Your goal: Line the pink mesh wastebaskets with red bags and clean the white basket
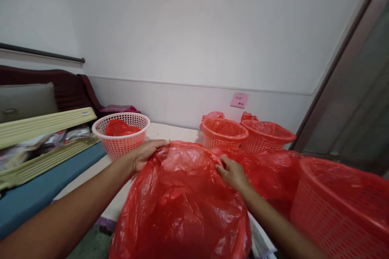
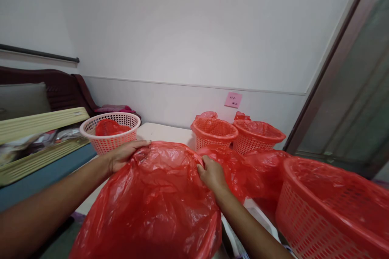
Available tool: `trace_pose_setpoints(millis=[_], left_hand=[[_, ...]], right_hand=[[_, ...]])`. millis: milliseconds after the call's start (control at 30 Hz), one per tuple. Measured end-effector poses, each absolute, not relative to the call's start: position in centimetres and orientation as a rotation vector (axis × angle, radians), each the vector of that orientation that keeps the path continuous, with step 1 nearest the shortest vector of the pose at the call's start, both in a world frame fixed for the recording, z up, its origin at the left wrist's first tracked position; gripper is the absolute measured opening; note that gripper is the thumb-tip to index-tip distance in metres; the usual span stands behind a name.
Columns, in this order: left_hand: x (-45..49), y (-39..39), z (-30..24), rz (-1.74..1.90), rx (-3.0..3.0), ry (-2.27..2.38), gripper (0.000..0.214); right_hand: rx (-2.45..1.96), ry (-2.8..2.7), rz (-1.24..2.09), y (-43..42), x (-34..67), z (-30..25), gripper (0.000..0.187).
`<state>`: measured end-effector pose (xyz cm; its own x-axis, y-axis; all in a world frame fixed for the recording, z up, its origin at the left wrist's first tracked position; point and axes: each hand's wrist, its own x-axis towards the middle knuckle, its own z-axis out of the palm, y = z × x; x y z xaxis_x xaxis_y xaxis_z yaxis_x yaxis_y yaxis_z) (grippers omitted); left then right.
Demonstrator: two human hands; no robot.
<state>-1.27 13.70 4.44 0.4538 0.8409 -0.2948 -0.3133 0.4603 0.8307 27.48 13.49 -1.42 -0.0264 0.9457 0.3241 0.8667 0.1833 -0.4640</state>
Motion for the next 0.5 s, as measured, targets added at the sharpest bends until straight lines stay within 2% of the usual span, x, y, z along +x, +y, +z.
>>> trace_pose_setpoints(millis=[200, 500], left_hand=[[-3.2, 13.9, 5.6, 0.947, 0.886, 0.944, 0.011], [-4.6, 15.2, 5.0, 0.952, 0.963, 1.121, 0.013]], right_hand=[[-1.694, -1.922, 0.183, 13.5, 27.4, -1.5, 0.019], [-1.702, -1.919, 0.182, 13.7, 27.2, -1.6, 0.015]])
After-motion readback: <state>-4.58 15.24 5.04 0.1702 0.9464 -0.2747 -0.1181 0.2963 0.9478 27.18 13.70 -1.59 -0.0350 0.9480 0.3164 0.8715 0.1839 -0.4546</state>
